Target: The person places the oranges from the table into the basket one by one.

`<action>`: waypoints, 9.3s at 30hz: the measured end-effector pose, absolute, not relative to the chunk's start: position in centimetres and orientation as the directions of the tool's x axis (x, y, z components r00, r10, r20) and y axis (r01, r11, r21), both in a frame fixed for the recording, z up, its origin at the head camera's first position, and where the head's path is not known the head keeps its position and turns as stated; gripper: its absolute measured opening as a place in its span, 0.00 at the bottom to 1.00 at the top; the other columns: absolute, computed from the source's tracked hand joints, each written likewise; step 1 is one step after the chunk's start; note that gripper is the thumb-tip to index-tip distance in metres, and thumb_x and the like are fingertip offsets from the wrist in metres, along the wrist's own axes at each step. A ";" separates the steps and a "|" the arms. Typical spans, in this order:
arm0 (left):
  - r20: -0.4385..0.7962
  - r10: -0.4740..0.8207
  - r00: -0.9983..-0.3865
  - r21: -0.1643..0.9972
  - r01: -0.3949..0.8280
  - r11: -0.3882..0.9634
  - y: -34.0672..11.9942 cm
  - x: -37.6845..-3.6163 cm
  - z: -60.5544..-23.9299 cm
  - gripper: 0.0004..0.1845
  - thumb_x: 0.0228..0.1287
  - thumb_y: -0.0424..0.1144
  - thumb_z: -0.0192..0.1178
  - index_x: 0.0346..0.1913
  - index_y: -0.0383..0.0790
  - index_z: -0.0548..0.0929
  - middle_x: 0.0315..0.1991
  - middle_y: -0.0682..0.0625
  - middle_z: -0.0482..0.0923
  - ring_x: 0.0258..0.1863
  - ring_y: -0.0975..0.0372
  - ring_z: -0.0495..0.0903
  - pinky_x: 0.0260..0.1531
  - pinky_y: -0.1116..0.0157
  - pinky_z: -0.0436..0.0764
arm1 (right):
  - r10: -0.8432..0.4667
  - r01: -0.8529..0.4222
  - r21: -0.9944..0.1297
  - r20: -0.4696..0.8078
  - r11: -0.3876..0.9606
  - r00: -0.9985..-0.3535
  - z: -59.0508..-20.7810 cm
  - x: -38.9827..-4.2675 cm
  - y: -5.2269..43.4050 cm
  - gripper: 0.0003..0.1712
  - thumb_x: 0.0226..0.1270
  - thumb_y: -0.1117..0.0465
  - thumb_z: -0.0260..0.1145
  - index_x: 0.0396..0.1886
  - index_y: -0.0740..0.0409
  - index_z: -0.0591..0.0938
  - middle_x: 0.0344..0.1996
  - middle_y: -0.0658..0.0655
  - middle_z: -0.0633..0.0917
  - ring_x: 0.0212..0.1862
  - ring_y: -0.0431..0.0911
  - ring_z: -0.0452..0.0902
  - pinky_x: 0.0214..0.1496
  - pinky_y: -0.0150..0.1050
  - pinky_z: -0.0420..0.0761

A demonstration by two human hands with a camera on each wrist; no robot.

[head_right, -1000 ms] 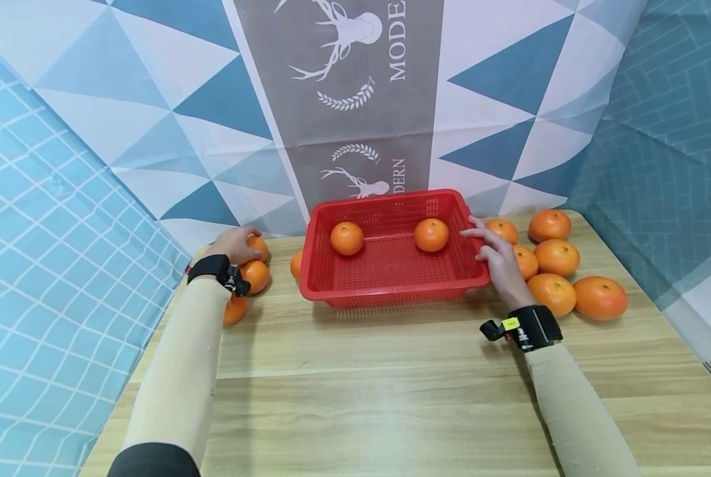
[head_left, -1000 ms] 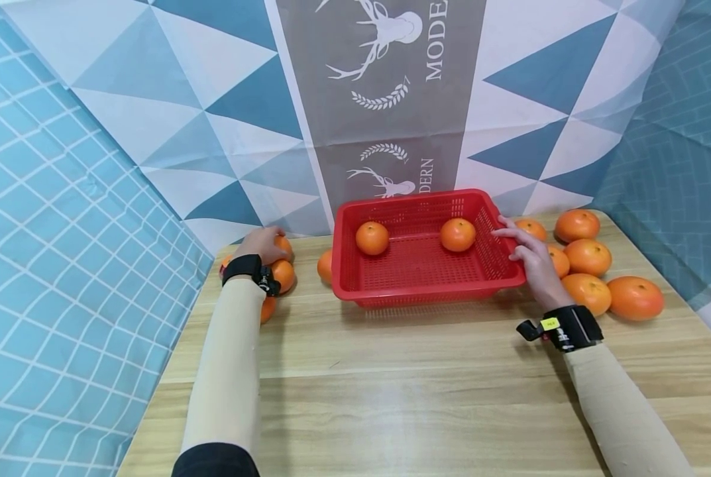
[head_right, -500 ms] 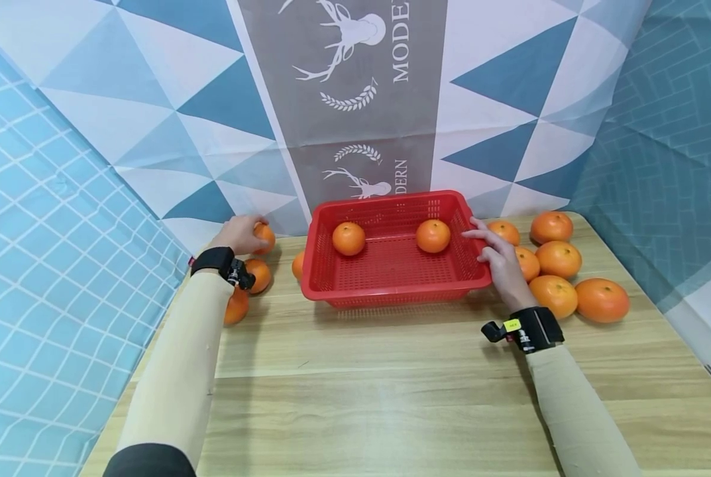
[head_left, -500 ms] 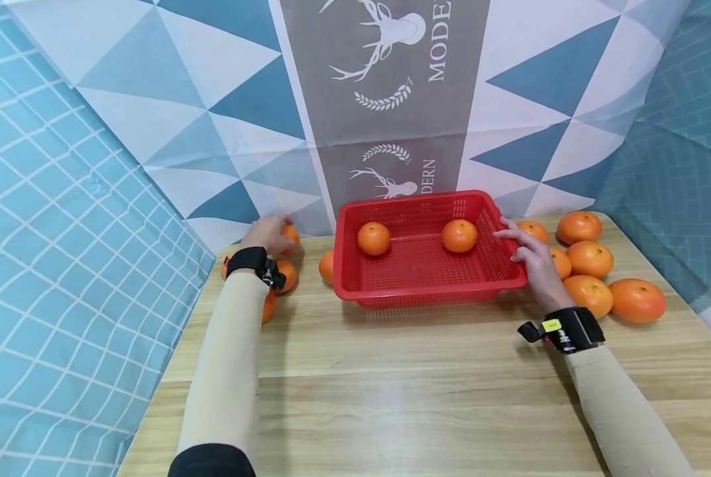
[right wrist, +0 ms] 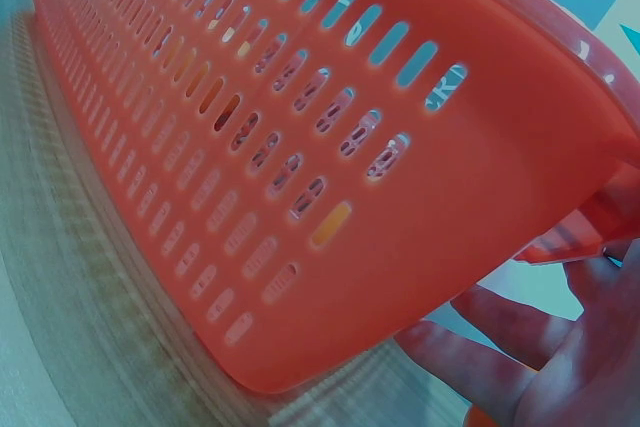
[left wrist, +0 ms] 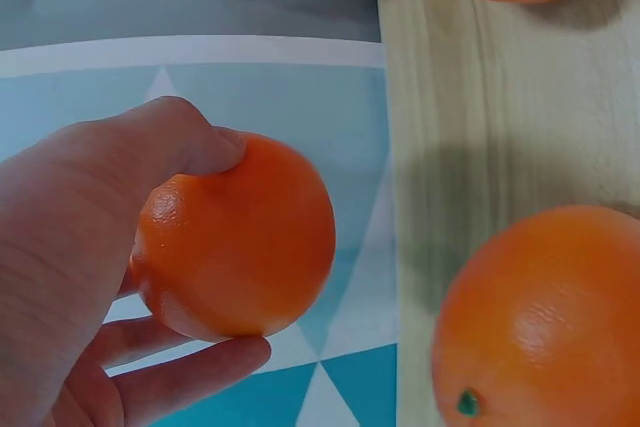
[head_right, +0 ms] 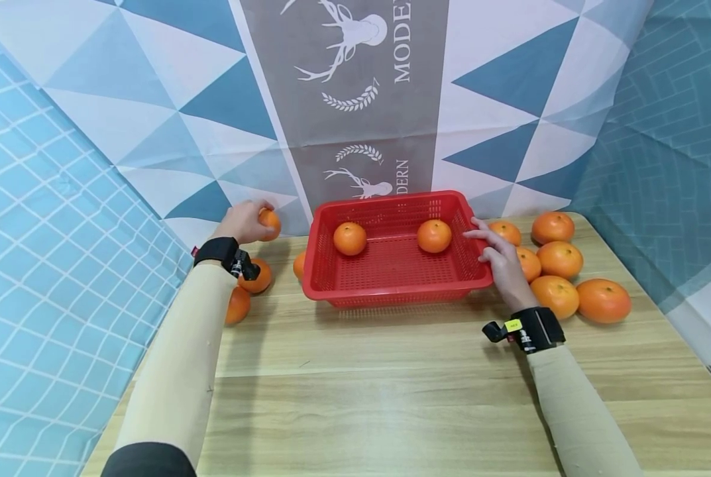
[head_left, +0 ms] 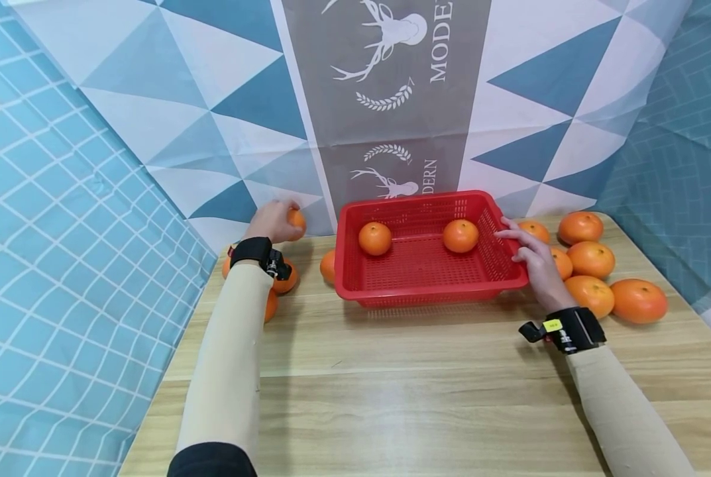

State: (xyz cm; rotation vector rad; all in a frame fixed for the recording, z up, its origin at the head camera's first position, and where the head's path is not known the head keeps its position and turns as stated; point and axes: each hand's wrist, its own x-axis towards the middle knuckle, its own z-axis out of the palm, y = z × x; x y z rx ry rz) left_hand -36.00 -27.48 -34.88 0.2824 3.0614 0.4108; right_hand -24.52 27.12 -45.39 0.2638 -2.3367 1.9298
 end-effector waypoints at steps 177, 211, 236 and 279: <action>-0.029 0.432 -0.901 0.234 0.414 0.879 -2.1 -36.7 -40.8 0.33 0.71 0.49 0.78 0.77 0.55 0.82 0.71 0.47 0.80 0.68 0.54 0.78 0.75 0.55 0.84 | -0.077 -0.192 -0.972 0.184 0.131 -0.980 -45.4 -24.7 27.1 0.34 0.74 0.74 0.43 0.76 0.69 0.76 0.95 0.53 0.57 0.94 0.63 0.43 0.61 0.16 0.82; -0.087 0.473 -0.877 0.180 0.453 0.873 -1.9 -36.0 -40.6 0.31 0.76 0.46 0.74 0.78 0.54 0.80 0.73 0.47 0.78 0.70 0.52 0.76 0.78 0.55 0.81 | -0.075 -0.194 -0.964 0.183 0.180 -0.980 -45.3 -24.9 27.1 0.34 0.75 0.74 0.43 0.77 0.69 0.76 0.94 0.52 0.58 0.94 0.62 0.46 0.61 0.15 0.79; -0.054 0.477 -0.877 0.146 0.465 0.873 -1.2 -36.5 -39.7 0.33 0.76 0.49 0.72 0.81 0.53 0.78 0.73 0.46 0.78 0.68 0.52 0.78 0.77 0.54 0.83 | -0.075 -0.198 -0.965 0.187 0.173 -0.979 -45.3 -24.8 27.0 0.33 0.75 0.74 0.43 0.76 0.69 0.77 0.94 0.53 0.58 0.95 0.60 0.45 0.62 0.14 0.78; 0.076 0.393 -0.916 0.072 0.398 0.914 -6.8 -35.7 -32.6 0.27 0.78 0.53 0.67 0.74 0.51 0.84 0.70 0.45 0.84 0.66 0.50 0.82 0.69 0.50 0.87 | -0.078 -0.178 -0.967 0.166 0.182 -0.983 -45.4 -24.6 27.1 0.34 0.77 0.73 0.43 0.79 0.66 0.76 0.95 0.53 0.56 0.94 0.64 0.45 0.61 0.15 0.80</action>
